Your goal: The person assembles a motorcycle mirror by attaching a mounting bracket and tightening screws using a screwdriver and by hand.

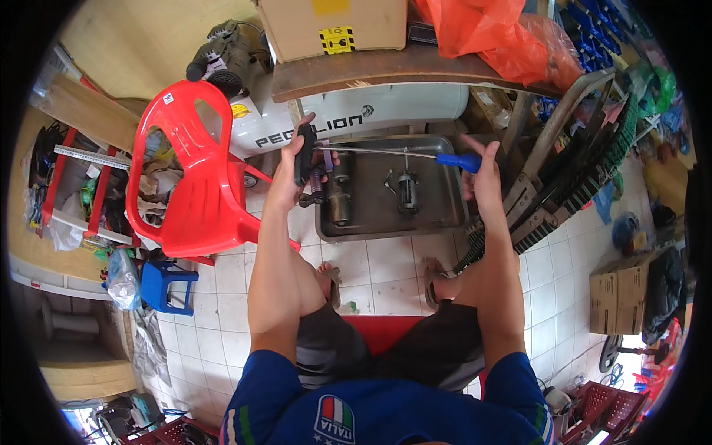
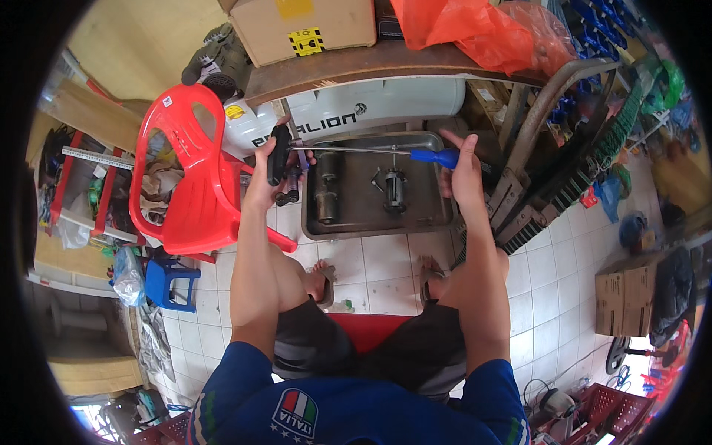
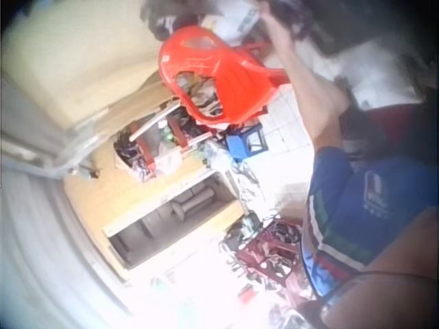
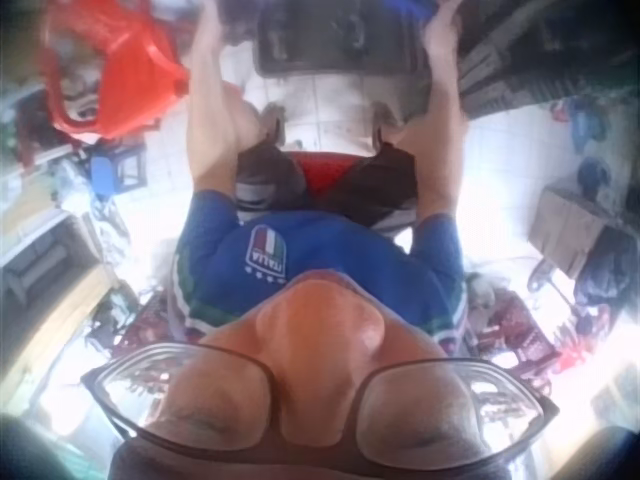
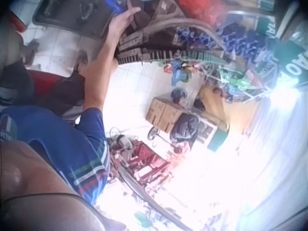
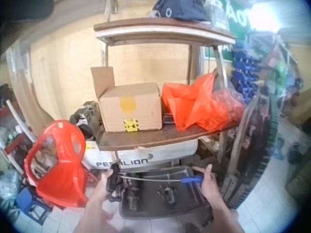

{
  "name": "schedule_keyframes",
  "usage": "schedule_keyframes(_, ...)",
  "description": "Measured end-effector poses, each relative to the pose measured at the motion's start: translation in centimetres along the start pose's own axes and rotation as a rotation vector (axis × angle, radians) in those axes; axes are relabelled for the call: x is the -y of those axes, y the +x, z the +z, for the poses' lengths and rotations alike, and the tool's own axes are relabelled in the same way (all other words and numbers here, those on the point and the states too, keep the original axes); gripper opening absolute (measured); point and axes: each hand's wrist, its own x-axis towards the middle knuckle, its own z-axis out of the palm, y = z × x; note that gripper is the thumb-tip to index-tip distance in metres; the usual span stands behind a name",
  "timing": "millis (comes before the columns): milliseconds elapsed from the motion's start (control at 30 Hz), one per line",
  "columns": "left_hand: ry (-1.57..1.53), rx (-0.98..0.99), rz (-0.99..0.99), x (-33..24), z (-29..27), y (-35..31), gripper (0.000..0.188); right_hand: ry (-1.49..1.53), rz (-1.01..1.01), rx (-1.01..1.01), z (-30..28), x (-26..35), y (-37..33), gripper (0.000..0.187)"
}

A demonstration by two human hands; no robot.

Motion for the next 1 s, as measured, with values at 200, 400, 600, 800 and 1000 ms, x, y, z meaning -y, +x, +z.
schedule_keyframes(200, -0.034, -0.015, -0.084, 0.9, -1.1, 0.5, 0.070, -0.150, -0.038, -0.091, -0.4, -1.6, 1.2, 0.063)
schedule_keyframes(400, -0.057, -0.024, -0.042, 0.3, -0.7, 0.2, 0.070, 0.263, -0.023, 0.061, -0.6, -1.8, 0.9, 0.050)
schedule_keyframes(600, -0.037, -0.006, -0.022, 0.4, -0.7, 0.1, 0.069, 0.455, -0.024, 0.039, 1.1, 0.5, -0.4, 0.044)
schedule_keyframes(800, -0.065, -0.024, -0.024, 0.5, -0.3, 0.3, 0.069, -0.215, -0.091, -0.009, -1.2, -1.7, 1.1, 0.066)
schedule_keyframes(1000, -0.058, -0.024, -0.018, 0.4, -0.5, 0.1, 0.069, -0.026, -0.189, 0.019, -1.5, -2.5, 1.5, 0.050)
